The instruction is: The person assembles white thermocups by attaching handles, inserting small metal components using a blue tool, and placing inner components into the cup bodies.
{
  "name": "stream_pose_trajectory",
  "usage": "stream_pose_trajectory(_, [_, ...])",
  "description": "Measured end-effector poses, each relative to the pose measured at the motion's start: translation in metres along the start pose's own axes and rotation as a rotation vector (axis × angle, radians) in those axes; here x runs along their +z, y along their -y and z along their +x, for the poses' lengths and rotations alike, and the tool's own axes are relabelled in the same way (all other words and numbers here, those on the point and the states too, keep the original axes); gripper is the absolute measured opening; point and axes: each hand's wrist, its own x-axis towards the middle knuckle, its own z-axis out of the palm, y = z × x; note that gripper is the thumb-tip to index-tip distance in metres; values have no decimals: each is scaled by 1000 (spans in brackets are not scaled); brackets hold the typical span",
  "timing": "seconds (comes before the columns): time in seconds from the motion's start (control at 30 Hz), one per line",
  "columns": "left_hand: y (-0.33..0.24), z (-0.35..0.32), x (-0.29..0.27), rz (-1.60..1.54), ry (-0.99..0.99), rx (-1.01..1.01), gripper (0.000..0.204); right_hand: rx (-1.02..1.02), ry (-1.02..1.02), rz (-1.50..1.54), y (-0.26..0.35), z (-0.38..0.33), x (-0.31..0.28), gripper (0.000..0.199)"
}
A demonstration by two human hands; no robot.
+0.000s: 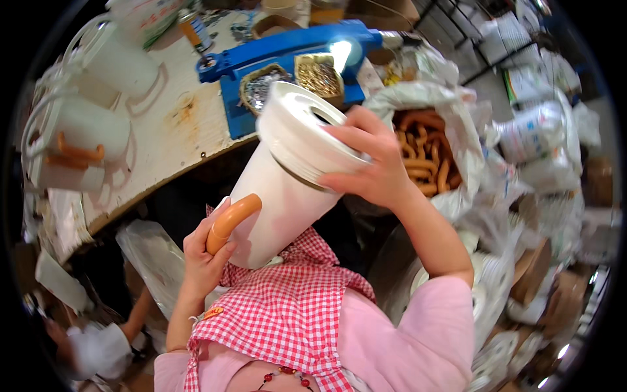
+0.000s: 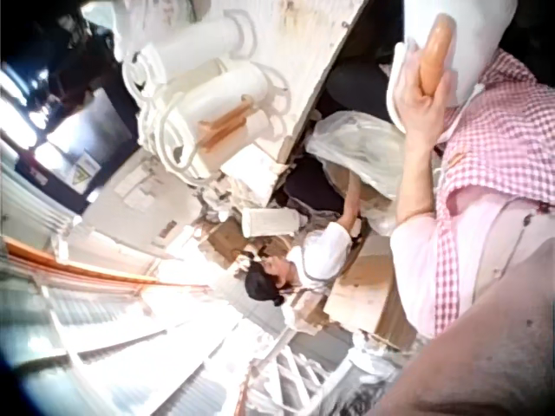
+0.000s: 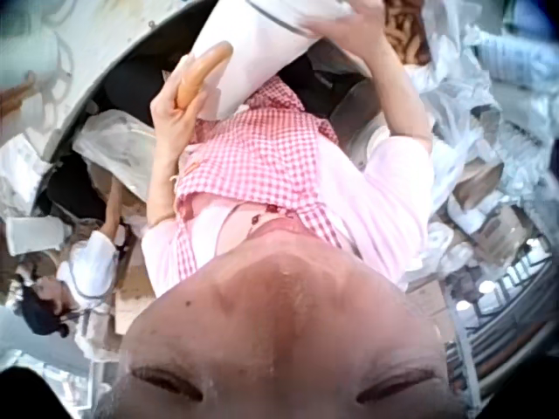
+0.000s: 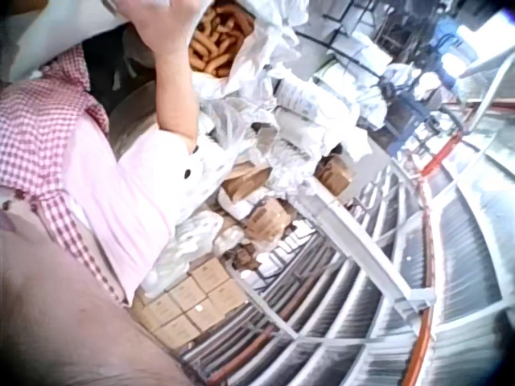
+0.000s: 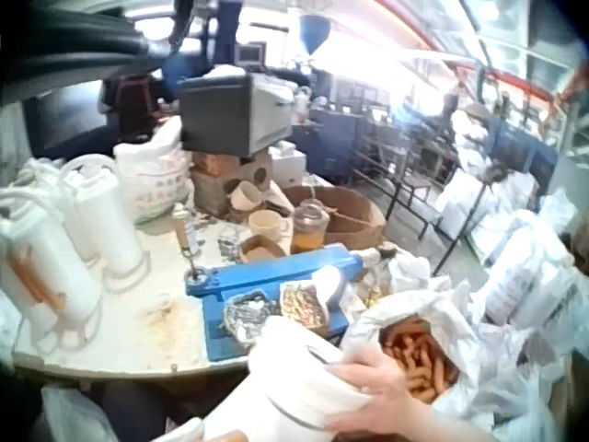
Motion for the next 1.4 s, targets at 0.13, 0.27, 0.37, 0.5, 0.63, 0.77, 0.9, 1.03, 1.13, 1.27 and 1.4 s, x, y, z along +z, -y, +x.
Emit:
stream_pose_trajectory(0.13, [-9, 2, -8, 72, 12, 127, 45, 45, 64, 16, 3, -9, -1, 65])
stream_pose_trajectory(0.27, [0, -10, -5, 89, 38, 56, 47, 113, 121, 22, 4, -9, 17, 59])
stream_pose_trajectory(0.37, [4, -13, 4, 119, 6, 61, 50, 95, 134, 48, 2, -7, 21, 53])
stream_pose_trajectory(0.5, [11, -18, 13, 164, -35, 44, 52, 113, 129, -29, 13, 0, 32, 48])
stream_pose_trajectory(0.63, [11, -22, 20, 189, -79, 10, 54, 210, 182, 18, 16, 9, 41, 49])
stream_pose_trajectory(0.77, [11, -24, 16, 177, -125, 47, 53, 280, 265, 507, -44, 32, 26, 62])
stream_pose_trajectory(0.9, [2, -40, 14, 243, -73, 110, 53, 678, 151, 703, -64, 36, 47, 73])
stream_pose_trajectory(1.03, [-12, -15, -6, 398, -108, 190, 49, 560, 228, 475, -115, 39, 56, 46])
stream_pose_trajectory(1.13, [-53, 4, -40, 691, -44, 242, 36, 399, -220, 432, -72, 84, 37, 56])
stream_pose_trajectory(1.27, [-38, 16, -44, 1024, 96, 494, 8, 264, 311, 745, 53, 55, 94, 63])
stream_pose_trajectory(1.4, [-18, 17, -41, 963, -102, 650, 12, 271, 576, 553, 69, -9, 174, 41])
